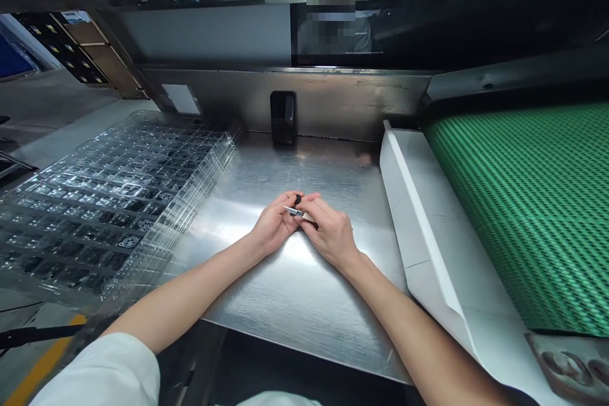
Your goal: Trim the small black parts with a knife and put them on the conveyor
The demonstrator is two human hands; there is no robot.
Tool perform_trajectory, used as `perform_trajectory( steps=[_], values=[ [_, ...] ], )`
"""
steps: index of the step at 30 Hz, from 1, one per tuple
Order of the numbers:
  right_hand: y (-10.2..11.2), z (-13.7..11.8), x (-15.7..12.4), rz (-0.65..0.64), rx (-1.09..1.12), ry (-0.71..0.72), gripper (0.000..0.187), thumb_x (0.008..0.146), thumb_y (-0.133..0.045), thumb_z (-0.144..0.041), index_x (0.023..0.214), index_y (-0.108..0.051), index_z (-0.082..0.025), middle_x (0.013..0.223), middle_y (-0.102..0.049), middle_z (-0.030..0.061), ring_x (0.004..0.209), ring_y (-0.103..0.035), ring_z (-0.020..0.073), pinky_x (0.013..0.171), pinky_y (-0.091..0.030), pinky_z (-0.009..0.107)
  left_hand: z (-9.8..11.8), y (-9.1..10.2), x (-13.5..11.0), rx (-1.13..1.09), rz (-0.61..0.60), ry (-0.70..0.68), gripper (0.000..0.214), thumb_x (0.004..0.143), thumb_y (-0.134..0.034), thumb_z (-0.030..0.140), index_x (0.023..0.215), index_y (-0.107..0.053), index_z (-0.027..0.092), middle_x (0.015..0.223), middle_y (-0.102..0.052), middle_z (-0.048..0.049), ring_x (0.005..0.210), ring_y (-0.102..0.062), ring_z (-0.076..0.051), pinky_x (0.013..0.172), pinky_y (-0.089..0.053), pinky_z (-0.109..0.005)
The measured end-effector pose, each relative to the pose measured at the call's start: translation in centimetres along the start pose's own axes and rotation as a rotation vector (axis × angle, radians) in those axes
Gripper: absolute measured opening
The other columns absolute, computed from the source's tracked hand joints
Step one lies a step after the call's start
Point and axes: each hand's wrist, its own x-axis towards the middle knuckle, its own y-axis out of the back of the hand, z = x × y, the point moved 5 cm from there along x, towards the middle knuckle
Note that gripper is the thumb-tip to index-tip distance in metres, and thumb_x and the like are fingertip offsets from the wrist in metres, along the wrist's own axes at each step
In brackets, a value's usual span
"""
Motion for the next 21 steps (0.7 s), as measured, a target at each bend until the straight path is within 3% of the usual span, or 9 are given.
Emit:
perform_trajectory(
  steps=[7,13,17,21],
  values=[
    [0.04,-0.36,0.1,0.001,0.015,-0.024,0.021,0.105,-0.055,-0.023,0.123,-0.066,-0.022,0.107,-0.067,0.0041,0.082,-0.065,0.0182,0.067,-0.047,0.027,0.06,0.04,0.05,-0.002,0.033,-0.035,0.006,0.096,-0.061,0.018,0.097,-0.056,0.016,0.105,-0.07,-0.0101,0.075,-0.063,-0.013,0.066,-0.05,-0.023],
    [-0.14,-0.48,-0.04,-0.017,-0.03,-0.03,0.031,0.108,-0.052,-0.024,0.135,-0.068,-0.024,0.11,-0.067,0.0035,0.072,-0.061,0.0148,0.062,-0.044,0.028,0.04,-0.01,-0.16,-0.015,0.046,-0.029,0.007,0.095,-0.057,0.013,0.095,-0.051,0.016,0.114,-0.073,-0.0151,0.075,-0.064,-0.014,0.064,-0.048,-0.023],
    [-0.01,-0.8,0.19,-0.003,0.015,-0.017,0.031,0.108,-0.051,-0.021,0.132,-0.069,-0.024,0.111,-0.067,0.0031,0.075,-0.062,0.0143,0.064,-0.046,0.028,0.14,-0.28,-0.24,-0.04,0.016,-0.041,0.009,0.096,-0.058,0.014,0.093,-0.05,0.016,0.119,-0.072,-0.0176,0.079,-0.066,-0.014,0.066,-0.048,-0.022],
    [0.29,-1.0,0.47,0.058,0.068,-0.022,0.022,0.106,-0.052,-0.019,0.122,-0.067,-0.022,0.112,-0.068,0.0038,0.088,-0.067,0.0183,0.073,-0.051,0.029,0.12,-0.41,-0.23,-0.055,-0.011,-0.064,0.011,0.098,-0.058,0.017,0.093,-0.048,0.016,0.123,-0.072,-0.0182,0.072,-0.061,-0.011,0.068,-0.048,-0.022]
  ],
)
